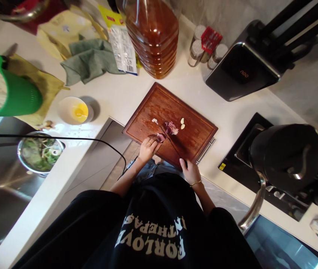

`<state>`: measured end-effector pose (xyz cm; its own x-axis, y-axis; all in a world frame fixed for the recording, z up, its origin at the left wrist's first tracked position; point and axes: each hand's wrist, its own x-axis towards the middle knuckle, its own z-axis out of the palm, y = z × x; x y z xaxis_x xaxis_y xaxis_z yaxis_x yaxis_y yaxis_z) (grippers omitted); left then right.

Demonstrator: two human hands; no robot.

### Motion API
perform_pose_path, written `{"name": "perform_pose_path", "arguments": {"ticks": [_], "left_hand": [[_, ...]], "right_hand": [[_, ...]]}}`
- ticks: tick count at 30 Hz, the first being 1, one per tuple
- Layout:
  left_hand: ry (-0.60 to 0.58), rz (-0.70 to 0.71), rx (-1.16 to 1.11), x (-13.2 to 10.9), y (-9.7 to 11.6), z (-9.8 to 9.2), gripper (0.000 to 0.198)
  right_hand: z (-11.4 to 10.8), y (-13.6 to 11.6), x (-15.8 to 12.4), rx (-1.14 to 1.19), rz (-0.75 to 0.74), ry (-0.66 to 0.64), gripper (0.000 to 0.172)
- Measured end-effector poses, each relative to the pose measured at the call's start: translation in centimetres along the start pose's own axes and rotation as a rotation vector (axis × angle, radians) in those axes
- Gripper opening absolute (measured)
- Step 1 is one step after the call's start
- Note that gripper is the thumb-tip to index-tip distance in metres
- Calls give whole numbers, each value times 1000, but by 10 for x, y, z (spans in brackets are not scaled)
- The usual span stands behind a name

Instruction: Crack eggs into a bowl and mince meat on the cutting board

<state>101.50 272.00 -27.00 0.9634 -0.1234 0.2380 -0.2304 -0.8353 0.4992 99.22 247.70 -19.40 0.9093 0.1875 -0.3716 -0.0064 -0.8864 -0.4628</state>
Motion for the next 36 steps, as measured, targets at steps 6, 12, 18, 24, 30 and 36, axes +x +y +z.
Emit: {"name": "perform_pose_path", "arguments": {"ticks": [6,12,18,24,30,36], "left_hand": [[33,-64,65,-3,3,-2,21],[24,-115,108,-10,7,-2,24],[41,-188,93,-20,8,-3,28],[35,-184,100,-24,9,-4,28],[29,-180,121,-25,10,-3,32],[12,-149,127,-25,8,0,31]], "right_hand": [[1,-3,-1,71,-10,-14,51],[-4,-7,-2,206,-24,-99,51],[-4,-8,-3,215,-61,-164,49],[3,-6,-7,125,-77,-154,45],[10,-3,-9,-39,-90,-139,45],[13,-12,-8,-177,-87,-141,45]]}}
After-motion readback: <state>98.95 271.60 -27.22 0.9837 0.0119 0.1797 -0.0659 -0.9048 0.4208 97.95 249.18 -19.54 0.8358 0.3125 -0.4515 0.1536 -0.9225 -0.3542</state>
